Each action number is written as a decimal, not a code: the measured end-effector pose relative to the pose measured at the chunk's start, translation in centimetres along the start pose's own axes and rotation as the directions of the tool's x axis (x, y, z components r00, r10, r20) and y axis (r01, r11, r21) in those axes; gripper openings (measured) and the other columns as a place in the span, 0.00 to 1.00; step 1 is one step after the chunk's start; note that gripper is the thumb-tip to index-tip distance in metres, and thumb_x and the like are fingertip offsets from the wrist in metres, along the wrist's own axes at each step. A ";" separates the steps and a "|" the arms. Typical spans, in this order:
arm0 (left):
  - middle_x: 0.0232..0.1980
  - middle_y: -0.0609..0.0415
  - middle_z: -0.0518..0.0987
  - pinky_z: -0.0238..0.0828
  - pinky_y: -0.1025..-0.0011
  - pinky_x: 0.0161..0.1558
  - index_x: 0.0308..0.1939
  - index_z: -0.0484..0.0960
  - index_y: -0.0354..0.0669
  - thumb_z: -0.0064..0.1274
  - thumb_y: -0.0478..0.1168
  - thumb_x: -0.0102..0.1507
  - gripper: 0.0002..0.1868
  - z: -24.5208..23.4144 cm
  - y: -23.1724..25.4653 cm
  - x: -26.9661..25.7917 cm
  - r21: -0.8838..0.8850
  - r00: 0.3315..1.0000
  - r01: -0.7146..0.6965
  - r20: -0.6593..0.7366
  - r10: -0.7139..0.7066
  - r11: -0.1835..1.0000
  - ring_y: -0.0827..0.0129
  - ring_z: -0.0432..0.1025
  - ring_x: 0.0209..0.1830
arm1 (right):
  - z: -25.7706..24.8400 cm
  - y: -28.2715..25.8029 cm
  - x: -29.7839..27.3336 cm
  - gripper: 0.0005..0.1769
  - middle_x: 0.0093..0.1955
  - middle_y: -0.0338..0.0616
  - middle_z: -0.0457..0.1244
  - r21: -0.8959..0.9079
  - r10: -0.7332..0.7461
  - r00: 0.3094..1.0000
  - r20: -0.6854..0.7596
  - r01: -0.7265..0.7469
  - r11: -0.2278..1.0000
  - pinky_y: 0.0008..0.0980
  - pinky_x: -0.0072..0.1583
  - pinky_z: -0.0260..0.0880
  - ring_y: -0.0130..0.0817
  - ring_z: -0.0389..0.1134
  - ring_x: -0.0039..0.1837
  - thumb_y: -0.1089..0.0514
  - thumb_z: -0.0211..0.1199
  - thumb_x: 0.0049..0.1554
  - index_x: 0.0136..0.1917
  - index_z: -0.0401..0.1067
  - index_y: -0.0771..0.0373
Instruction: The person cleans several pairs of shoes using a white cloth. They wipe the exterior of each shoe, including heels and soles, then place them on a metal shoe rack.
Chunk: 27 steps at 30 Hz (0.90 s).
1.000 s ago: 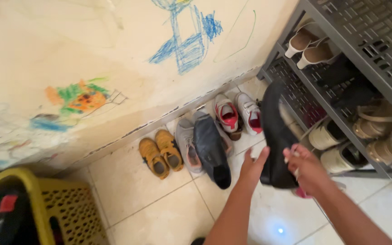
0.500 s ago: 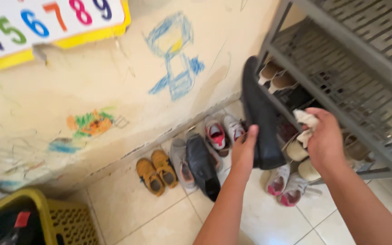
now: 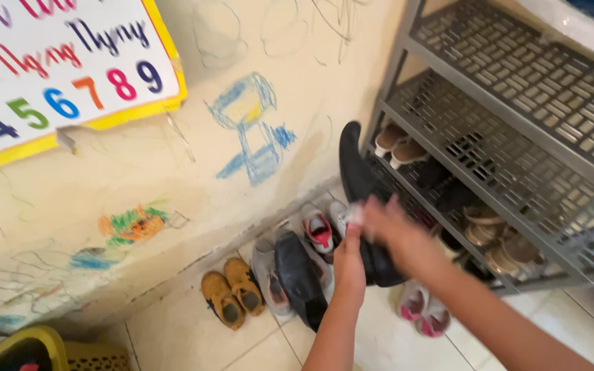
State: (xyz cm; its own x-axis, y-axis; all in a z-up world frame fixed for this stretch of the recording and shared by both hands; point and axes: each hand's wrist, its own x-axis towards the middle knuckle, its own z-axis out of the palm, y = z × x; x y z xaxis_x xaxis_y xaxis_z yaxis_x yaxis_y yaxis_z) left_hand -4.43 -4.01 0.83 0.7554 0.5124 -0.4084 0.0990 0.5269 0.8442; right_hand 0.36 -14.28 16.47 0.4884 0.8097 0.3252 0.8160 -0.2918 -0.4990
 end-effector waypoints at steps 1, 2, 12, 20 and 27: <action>0.48 0.38 0.80 0.64 0.61 0.51 0.52 0.80 0.22 0.50 0.67 0.71 0.41 -0.4 0.0 0.8 -0.116 1.000 -0.004 0.009 0.005 0.993 0.58 0.69 0.47 | 0.6 0.2 -1.0 0.40 0.76 0.55 0.58 0.027 -0.005 0.997 0.080 0.003 1.000 0.49 0.74 0.44 0.53 0.53 0.78 0.82 0.45 0.48 0.70 0.70 0.59; 0.46 0.40 0.78 0.62 0.59 0.49 0.53 0.78 0.21 0.52 0.66 0.73 0.40 -0.7 -0.4 0.9 -0.233 1.000 0.006 0.019 -0.001 0.972 0.56 0.67 0.47 | 0.5 0.4 -2.9 0.42 0.73 0.52 0.62 0.133 -0.048 0.984 0.174 0.025 0.991 0.50 0.75 0.43 0.49 0.57 0.77 0.81 0.46 0.45 0.70 0.69 0.61; 0.58 0.51 0.82 0.73 0.55 0.59 0.63 0.77 0.47 0.44 0.64 0.63 0.34 -6.3 5.3 -3.9 -0.518 0.836 0.505 0.492 -0.242 0.691 0.56 0.76 0.57 | -4.6 5.8 -6.9 0.18 0.57 0.51 0.65 0.848 0.723 0.671 -0.165 -0.277 0.451 0.40 0.49 0.71 0.41 0.68 0.49 0.68 0.41 0.62 0.63 0.65 0.61; 0.54 0.41 0.82 0.75 0.53 0.51 0.64 0.77 0.36 0.39 0.71 0.70 0.41 -5.5 5.8 -5.8 -0.388 0.564 0.536 0.826 0.024 0.750 0.47 0.77 0.50 | -2.9 7.3 -1.1 0.16 0.48 0.42 0.61 0.942 0.755 0.632 -0.176 -0.114 0.316 0.29 0.46 0.66 0.28 0.63 0.45 0.64 0.48 0.60 0.61 0.64 0.63; 0.60 0.50 0.82 0.70 0.61 0.65 0.63 0.78 0.43 0.42 0.64 0.66 0.34 -2.9 6.1 -4.8 -0.446 0.803 0.546 0.522 -0.289 0.709 0.59 0.76 0.60 | 1.5 4.6 -1.2 0.34 0.48 0.45 0.59 0.252 0.542 0.830 -0.131 -0.501 0.828 0.35 0.49 0.69 0.36 0.66 0.45 0.51 0.72 0.46 0.62 0.64 0.63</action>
State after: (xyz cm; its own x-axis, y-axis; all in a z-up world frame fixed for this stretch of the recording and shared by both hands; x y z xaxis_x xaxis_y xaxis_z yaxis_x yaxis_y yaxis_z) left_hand -9.31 -1.23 6.95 0.9155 -0.0949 -0.3908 0.1934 0.9559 0.2210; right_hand 3.10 -15.83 12.54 0.8884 0.4470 0.1048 0.3529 -0.5189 -0.7786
